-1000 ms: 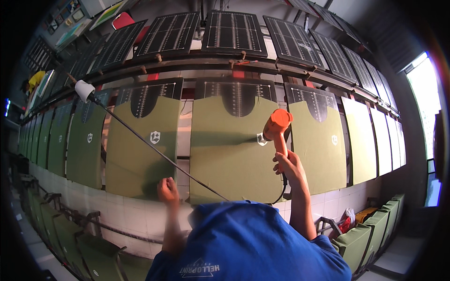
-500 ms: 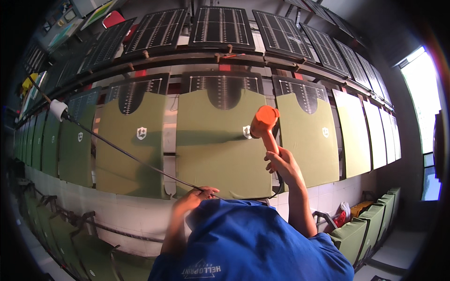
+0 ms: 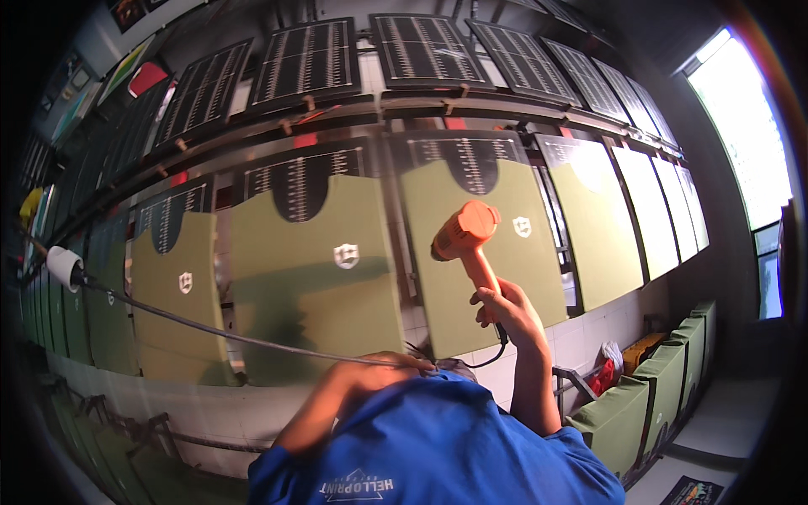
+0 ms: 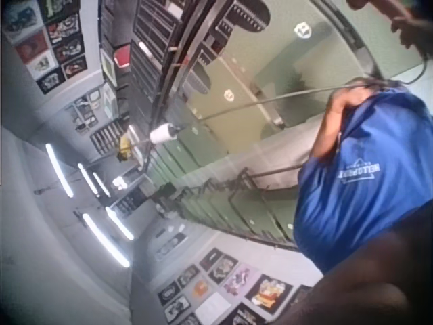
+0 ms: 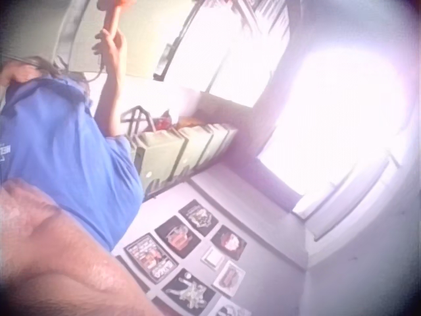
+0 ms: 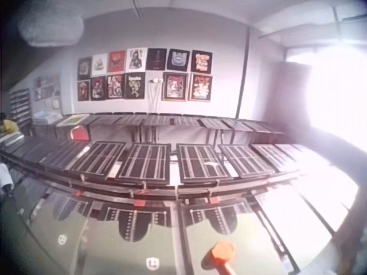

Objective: The person uses a heat gun to apply heat to a series of green t-shirts laid out on a rack. They move the heat gun systematically across the surface of each shirt, likely to set a print or transfer. Another person is visible in the background working at a separate station.

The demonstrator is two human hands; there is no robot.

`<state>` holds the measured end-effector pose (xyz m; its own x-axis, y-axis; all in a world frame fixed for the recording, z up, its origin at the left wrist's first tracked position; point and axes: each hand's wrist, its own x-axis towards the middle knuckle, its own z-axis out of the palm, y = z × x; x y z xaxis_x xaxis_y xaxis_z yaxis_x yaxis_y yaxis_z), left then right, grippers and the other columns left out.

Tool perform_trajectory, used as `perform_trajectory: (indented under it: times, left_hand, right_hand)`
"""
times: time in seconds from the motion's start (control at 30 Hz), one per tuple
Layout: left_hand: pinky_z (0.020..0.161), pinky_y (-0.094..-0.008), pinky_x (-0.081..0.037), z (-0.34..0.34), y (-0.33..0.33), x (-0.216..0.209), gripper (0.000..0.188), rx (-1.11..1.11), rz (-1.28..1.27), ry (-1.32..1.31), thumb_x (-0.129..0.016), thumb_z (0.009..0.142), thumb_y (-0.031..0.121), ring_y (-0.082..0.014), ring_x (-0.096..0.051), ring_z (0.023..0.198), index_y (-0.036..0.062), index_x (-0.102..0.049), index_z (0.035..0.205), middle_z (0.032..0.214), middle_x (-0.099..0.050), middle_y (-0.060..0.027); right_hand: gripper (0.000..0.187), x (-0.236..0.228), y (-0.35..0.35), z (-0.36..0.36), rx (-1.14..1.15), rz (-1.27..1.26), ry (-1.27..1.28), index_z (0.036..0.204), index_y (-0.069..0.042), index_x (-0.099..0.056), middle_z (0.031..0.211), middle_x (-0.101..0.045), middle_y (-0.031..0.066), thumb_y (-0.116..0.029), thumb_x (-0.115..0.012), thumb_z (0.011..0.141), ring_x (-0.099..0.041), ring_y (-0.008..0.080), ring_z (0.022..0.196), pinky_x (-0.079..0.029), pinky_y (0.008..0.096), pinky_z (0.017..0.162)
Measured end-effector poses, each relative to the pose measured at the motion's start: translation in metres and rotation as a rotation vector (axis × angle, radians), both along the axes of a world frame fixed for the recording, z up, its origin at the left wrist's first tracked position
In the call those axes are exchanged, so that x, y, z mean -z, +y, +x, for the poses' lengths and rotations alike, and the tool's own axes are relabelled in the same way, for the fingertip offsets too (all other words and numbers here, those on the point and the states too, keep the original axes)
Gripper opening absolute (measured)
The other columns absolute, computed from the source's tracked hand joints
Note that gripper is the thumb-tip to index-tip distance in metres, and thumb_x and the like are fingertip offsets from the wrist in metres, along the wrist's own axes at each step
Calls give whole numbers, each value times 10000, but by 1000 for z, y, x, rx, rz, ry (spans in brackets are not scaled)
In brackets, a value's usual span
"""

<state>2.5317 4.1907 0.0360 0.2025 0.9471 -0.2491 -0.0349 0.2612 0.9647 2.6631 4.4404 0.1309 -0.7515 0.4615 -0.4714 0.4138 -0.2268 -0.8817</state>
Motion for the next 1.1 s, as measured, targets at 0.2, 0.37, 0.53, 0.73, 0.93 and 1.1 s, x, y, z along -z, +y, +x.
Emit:
perform_trajectory:
  times: [0.2,0.37,0.53,0.73,0.93,1.1]
  left_hand:
    - [1010,-335,-455,74,125,8,313,43,99,72,-501,987,117,-242,-607,1148,39,-608,1271,1244,-649,-105]
    - [990,-304,-469,114,196,-9,259,-126,196,21,-560,979,196,-175,-634,1099,47,-688,1148,1141,-698,-76]
    - [914,-279,-491,123,210,35,280,-225,-22,-44,-554,991,198,-163,-642,1021,50,-654,1207,1153,-687,-73]
    - [874,-295,-485,99,183,57,322,-377,-88,56,-563,986,200,-152,-615,988,76,-603,1280,1162,-657,-66]
    - [938,-441,-434,72,167,105,500,-997,-57,1106,-671,888,269,-341,-510,1148,77,-523,1325,1293,-525,-151]
    - [1028,-556,-347,38,202,109,821,-1236,-328,1296,-717,832,400,-462,-376,1282,62,-313,1461,1403,-356,-283]
  right_hand:
    - [379,10,127,94,193,35,-6,1108,4,-566,849,-632,56,-326,-628,931,-616,127,612,-493,257,544]
    - [381,6,199,114,138,82,-35,1086,1,-574,858,-628,45,-346,-622,936,-609,113,640,-486,251,571]
    - [397,-2,230,90,46,64,-7,1103,17,-584,869,-625,53,-346,-600,942,-600,110,667,-482,256,607]
    - [383,9,249,69,-66,50,-45,1095,20,-592,897,-640,56,-332,-570,947,-598,112,688,-488,270,625]
    - [342,11,249,67,-80,24,-68,1086,18,-591,883,-643,48,-288,-575,936,-599,105,669,-489,270,629]
    - [348,12,247,63,-111,29,-64,1122,24,-588,886,-644,50,-270,-571,938,-600,111,669,-493,268,636]
